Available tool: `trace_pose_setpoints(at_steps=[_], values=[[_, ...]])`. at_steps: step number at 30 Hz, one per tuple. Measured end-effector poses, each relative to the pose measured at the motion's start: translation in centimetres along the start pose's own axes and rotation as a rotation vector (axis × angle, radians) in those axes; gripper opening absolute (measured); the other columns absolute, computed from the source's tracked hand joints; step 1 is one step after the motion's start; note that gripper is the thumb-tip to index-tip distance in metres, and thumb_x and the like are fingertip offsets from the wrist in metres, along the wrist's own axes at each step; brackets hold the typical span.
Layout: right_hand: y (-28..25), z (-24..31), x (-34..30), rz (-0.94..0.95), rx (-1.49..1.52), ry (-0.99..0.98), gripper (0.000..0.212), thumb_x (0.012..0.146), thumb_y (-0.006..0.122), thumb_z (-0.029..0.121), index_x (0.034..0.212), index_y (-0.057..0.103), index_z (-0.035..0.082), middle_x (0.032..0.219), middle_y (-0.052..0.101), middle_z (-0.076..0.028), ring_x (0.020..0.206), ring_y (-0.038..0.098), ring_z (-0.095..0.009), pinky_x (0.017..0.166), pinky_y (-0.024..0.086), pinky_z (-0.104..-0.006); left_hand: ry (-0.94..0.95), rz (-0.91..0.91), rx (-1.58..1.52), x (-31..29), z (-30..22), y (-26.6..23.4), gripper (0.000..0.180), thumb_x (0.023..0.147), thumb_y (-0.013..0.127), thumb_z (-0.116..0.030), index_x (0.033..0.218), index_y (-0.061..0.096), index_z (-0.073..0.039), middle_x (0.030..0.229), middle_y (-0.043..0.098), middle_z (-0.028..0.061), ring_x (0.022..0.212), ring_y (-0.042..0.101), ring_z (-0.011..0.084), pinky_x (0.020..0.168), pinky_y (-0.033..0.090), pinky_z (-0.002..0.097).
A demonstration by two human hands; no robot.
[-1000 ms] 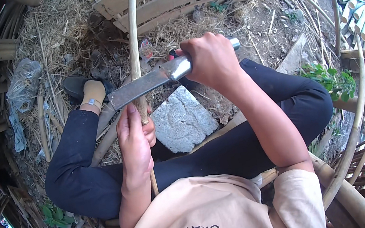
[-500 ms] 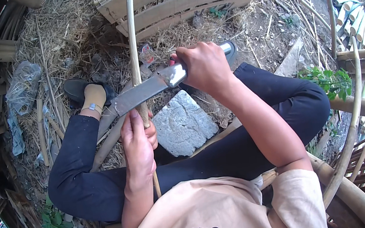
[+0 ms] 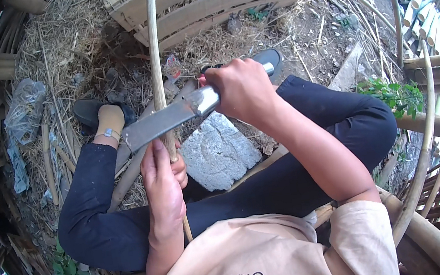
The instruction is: The person shaves a bamboo rod using a metal scraping tool, smoothing the surface and knots while holding the rod steady between their legs.
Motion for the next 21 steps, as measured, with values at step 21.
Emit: trace_pose_setpoints(at_steps=[21], values=[[-3.8,-1.3,-0.2,0.018,0.115,0.005,0.014,0.067,0.073,0.01,0.081,0.073,0.006,0.069,0.068,-0.018,0.068,0.07,-0.036,0.064,0.055,-0.0436,-0.038,0.098,-0.116,-0.3,-1.2,-0.1,0.038,0.112,0.039,-0.037,0.104,0.058,-0.005,0.059,0.033,-0.0088,0.046,0.024,-0.0003,0.041,0.016,0.0202]])
Point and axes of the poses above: each hand's wrist, its own x-axis towards the middle knuckle, its own y-axis out of the palm, z = x × y, the point moved 2 cm from there along x, towards the middle knuckle
